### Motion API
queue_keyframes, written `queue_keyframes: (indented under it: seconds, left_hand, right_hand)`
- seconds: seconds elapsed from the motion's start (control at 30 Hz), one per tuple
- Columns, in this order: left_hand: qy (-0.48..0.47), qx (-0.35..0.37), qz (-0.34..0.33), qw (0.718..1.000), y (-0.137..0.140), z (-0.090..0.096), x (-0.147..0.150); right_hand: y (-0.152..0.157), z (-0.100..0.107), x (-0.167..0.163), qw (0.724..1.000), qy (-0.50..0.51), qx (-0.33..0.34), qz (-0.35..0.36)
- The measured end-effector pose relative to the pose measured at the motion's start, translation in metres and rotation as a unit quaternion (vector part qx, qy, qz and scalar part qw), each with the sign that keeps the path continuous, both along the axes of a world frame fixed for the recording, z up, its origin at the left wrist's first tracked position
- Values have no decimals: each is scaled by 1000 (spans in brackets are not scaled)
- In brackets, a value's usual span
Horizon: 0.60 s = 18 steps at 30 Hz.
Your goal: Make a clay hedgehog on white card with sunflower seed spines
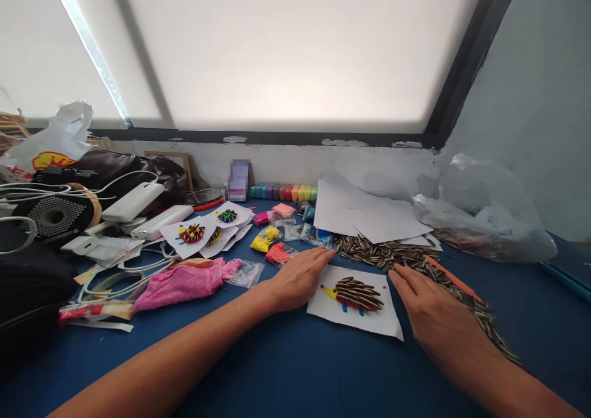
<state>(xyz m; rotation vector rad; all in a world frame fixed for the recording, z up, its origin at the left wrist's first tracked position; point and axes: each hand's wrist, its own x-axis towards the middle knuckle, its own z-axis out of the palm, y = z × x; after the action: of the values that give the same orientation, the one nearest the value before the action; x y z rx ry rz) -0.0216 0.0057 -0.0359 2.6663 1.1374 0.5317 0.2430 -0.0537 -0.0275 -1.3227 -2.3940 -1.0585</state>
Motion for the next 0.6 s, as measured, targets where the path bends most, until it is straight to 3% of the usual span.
queue_keyframes:
  seconds: [0.27,0.4,0.5,0.6]
  left_hand:
    - [1,12,-5,1000,-6,3,3]
    - [-76,44,14,996,-1,5,-2]
    - [-154,74,41,984,8,8,-6]
    - [-166,89,56,980,20,7,-5]
  right_hand:
    - [14,8,-20,998,20,13,64]
    - [-3,8,-25,988,90,23,123]
    - [-29,4,-38,960,125,-45,246]
    - [-50,-5,-54,930,183,-111,300]
